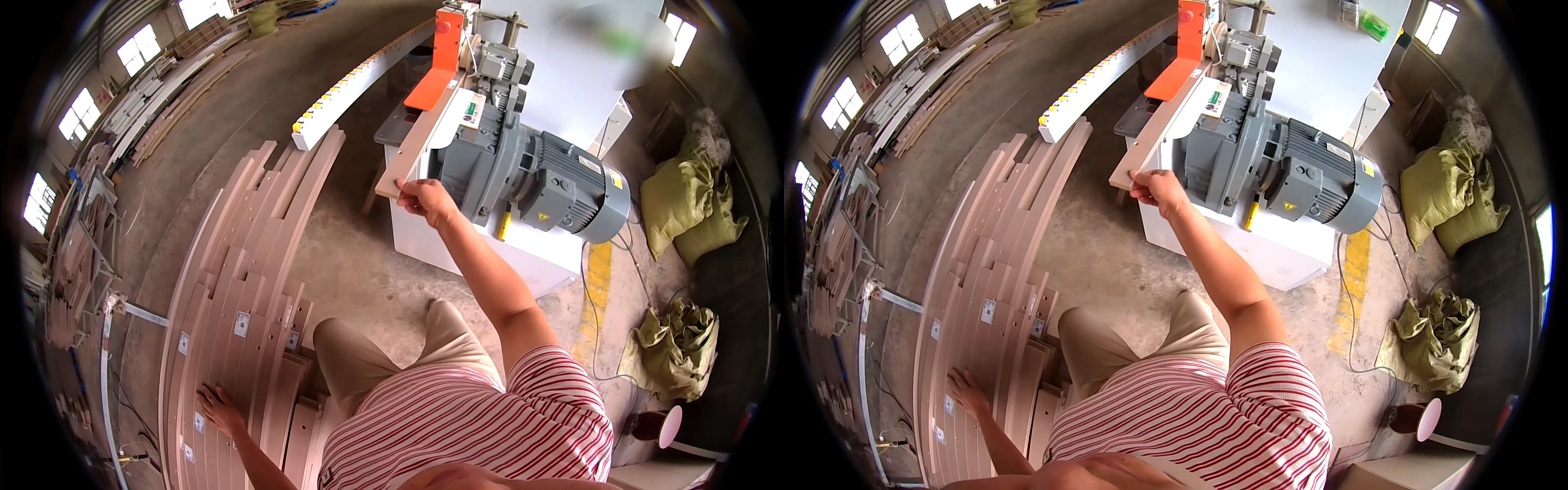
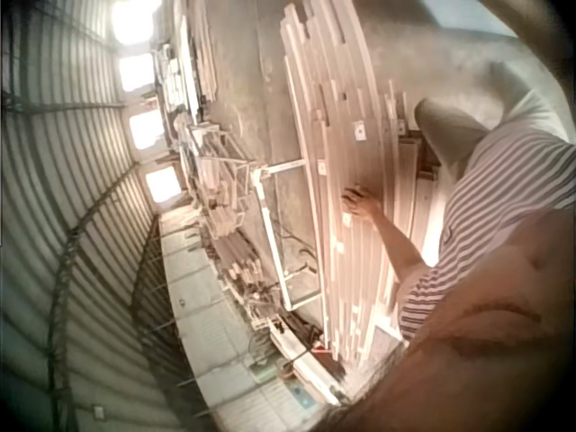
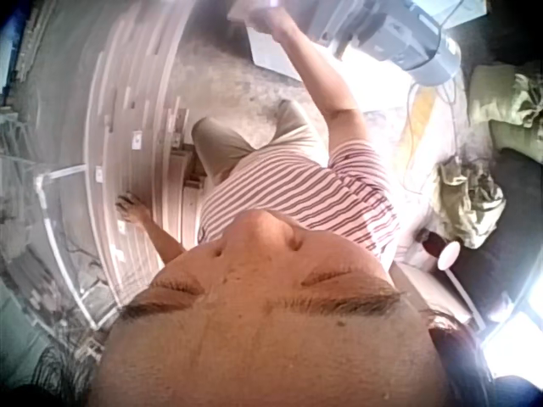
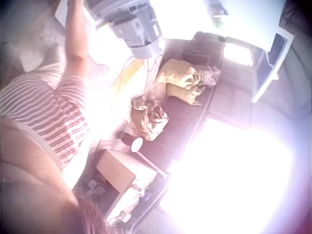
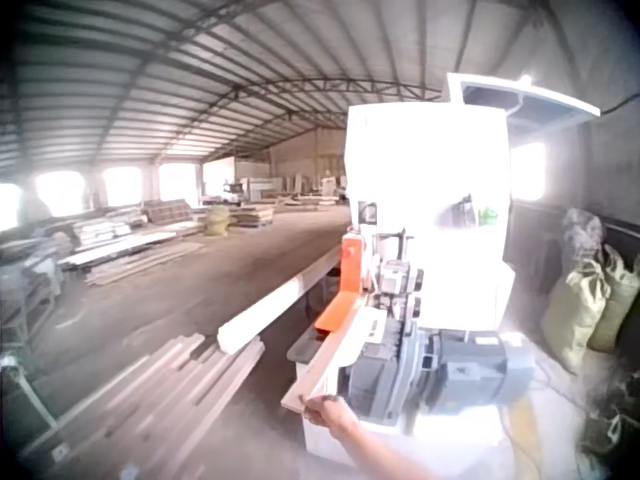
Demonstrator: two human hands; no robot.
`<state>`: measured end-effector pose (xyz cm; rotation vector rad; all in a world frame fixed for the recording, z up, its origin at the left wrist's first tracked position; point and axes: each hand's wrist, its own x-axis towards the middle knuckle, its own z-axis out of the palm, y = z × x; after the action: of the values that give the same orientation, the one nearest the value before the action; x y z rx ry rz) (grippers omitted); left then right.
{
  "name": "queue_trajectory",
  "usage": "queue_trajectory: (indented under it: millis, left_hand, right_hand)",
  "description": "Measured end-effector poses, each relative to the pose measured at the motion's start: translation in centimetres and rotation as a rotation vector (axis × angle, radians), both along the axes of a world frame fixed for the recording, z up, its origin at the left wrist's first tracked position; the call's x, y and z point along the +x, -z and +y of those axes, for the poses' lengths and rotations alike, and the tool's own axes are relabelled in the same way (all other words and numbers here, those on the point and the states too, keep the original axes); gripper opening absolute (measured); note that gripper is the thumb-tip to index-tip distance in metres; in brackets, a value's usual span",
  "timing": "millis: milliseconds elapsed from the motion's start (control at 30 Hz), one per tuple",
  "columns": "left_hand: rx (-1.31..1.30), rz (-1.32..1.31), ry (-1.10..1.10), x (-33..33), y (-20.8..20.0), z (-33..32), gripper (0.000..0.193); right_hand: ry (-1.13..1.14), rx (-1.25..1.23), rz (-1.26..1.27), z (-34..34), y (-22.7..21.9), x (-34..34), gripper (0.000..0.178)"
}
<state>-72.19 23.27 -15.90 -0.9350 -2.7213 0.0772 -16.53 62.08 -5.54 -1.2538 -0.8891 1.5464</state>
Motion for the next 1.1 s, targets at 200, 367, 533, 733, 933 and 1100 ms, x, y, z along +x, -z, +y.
queue_trajectory:
  millis: [200,367,533,733,933,1100]
  left_hand:
    - [0.017,-0.055,0.001,1.0,0.8,2.3,0.053]
    - [0.442,-0.4,0.624,3.8,1.7,7.1,0.042]
    - [0.41,-0.943,0.911,19.6,-10.5,15.7,0.04]
    - [0.17,-0.846,1.187,28.7,-14.6,22.4,0.065]
    - [-0.118,-0.878,1.008,30.8,-15.3,22.9,0.085]
    - [-0.036,-0.799,1.048,23.3,-15.5,14.5,0.077]
  right_hand:
    - [-0.107,-0.032,0.071,-4.7,-0.5,-1.7,0.025]
    - [-0.264,-0.034,0.215,-7.8,-0.4,-3.7,0.018]
    - [-0.311,-0.071,0.21,-11.2,0.2,-6.0,0.018]
    - [-0.385,-0.111,0.325,-15.5,0.9,-8.3,0.021]
    - [-0.691,-0.082,0.298,-20.1,2.0,-11.1,0.031]
    - [-0.523,-0.096,0.487,-15.8,-0.5,-8.9,0.031]
